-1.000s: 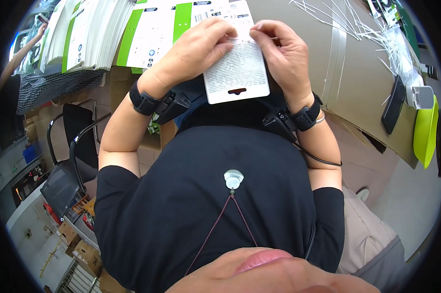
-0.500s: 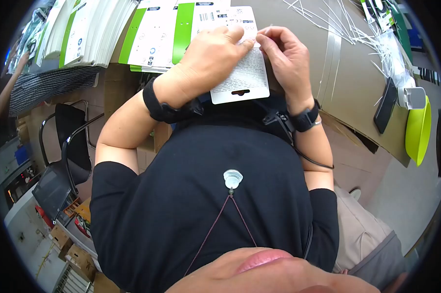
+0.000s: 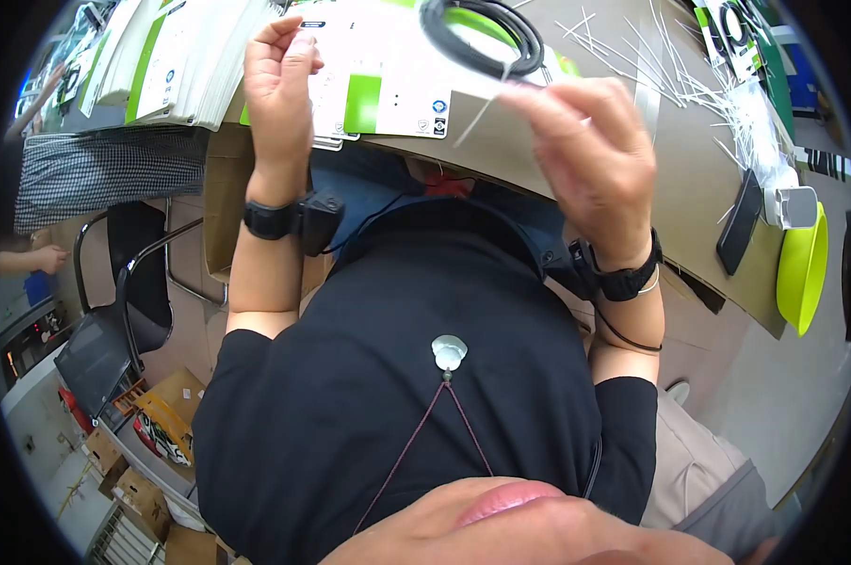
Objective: The person packages USB cables by hand by placing a cable onto a cardboard backing, threading a plastic tie through the backing, and pulling it tight. They then turn the package over and repeat the process with a second tie to secure the other side of the cable before setting the finished package aside.
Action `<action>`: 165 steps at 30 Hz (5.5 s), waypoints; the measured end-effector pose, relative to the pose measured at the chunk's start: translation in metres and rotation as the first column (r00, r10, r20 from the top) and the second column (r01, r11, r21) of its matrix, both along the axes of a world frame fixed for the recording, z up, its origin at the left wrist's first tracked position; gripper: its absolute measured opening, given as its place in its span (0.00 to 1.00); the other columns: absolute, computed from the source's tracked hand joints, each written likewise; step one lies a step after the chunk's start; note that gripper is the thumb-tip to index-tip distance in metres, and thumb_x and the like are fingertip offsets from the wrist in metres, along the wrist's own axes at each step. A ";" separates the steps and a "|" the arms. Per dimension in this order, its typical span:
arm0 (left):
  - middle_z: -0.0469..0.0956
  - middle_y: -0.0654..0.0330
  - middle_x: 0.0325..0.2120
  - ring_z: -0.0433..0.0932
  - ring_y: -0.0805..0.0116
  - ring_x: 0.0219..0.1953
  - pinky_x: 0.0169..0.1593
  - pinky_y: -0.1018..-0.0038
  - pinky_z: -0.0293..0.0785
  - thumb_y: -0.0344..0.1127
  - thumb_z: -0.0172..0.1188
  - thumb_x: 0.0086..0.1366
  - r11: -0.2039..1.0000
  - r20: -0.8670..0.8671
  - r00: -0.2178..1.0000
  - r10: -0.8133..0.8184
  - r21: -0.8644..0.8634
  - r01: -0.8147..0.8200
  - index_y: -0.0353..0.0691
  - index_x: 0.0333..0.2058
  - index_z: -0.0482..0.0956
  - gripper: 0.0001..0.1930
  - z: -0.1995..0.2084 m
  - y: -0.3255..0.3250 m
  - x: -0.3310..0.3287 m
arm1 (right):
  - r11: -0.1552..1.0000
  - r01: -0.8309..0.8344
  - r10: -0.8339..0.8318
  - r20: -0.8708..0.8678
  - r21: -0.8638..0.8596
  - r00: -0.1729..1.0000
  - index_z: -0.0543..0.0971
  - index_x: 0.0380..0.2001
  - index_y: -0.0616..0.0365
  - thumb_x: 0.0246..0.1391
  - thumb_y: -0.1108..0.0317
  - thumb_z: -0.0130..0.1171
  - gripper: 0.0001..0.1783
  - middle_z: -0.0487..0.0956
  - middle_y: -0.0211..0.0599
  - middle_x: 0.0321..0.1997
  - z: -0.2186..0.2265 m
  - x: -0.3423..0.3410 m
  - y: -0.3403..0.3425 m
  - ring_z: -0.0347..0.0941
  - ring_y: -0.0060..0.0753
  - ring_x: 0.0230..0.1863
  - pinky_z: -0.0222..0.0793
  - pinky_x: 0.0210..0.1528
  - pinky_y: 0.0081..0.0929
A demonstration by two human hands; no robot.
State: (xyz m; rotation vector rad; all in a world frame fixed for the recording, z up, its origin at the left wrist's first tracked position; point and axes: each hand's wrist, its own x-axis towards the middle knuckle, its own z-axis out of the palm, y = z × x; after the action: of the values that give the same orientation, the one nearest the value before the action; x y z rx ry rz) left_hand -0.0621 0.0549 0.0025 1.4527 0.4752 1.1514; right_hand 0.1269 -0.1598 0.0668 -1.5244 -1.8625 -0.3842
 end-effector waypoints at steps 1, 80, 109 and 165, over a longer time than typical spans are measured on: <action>0.72 0.62 0.34 0.71 0.79 0.36 0.40 0.83 0.70 0.29 0.53 0.66 1.000 0.000 1.000 -0.001 -0.003 0.001 0.34 0.48 0.70 0.13 0.001 0.001 -0.003 | 1.000 0.001 -0.001 0.000 -0.003 1.000 0.79 0.44 0.58 0.48 0.78 0.61 0.17 0.75 0.32 0.34 -0.003 -0.003 -0.002 0.72 0.23 0.31 0.70 0.34 0.17; 0.75 0.60 0.44 0.72 0.78 0.44 0.48 0.81 0.69 0.36 0.47 0.70 0.804 -0.183 0.805 -0.564 -0.342 0.486 0.30 0.55 0.67 0.19 0.010 -0.023 0.003 | 0.585 0.727 -0.456 0.595 -0.360 0.662 0.79 0.29 0.56 0.47 0.65 0.56 0.08 0.80 0.42 0.29 -0.045 0.158 -0.014 0.76 0.43 0.35 0.72 0.40 0.38; 0.79 0.50 0.28 0.77 0.72 0.14 0.15 0.85 0.63 0.35 0.39 0.72 -0.068 0.892 0.039 -0.450 -0.078 0.995 0.21 0.61 0.49 0.26 -0.005 -0.019 0.007 | 0.954 -0.011 -0.162 -0.546 -0.299 0.822 0.79 0.30 0.64 0.50 0.76 0.60 0.03 0.76 0.34 0.25 -0.013 -0.027 0.026 0.70 0.24 0.24 0.66 0.29 0.21; 0.76 0.49 0.20 0.77 0.61 0.22 0.28 0.71 0.71 0.35 0.52 0.65 0.795 -0.709 0.694 -0.127 0.345 0.498 0.34 0.45 0.77 0.13 0.060 -0.044 0.047 | 0.948 -0.195 0.195 -0.942 0.253 -0.274 0.75 0.36 0.63 0.61 0.70 0.53 0.07 0.77 0.37 0.39 -0.060 -0.026 0.030 0.78 0.29 0.40 0.73 0.47 0.25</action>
State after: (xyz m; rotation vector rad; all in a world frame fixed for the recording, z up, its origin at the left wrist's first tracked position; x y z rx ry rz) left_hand -0.0149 0.0109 0.0622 2.3401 0.3576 0.4350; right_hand 0.1009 -0.1295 0.0065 -0.7597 -0.5538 0.9154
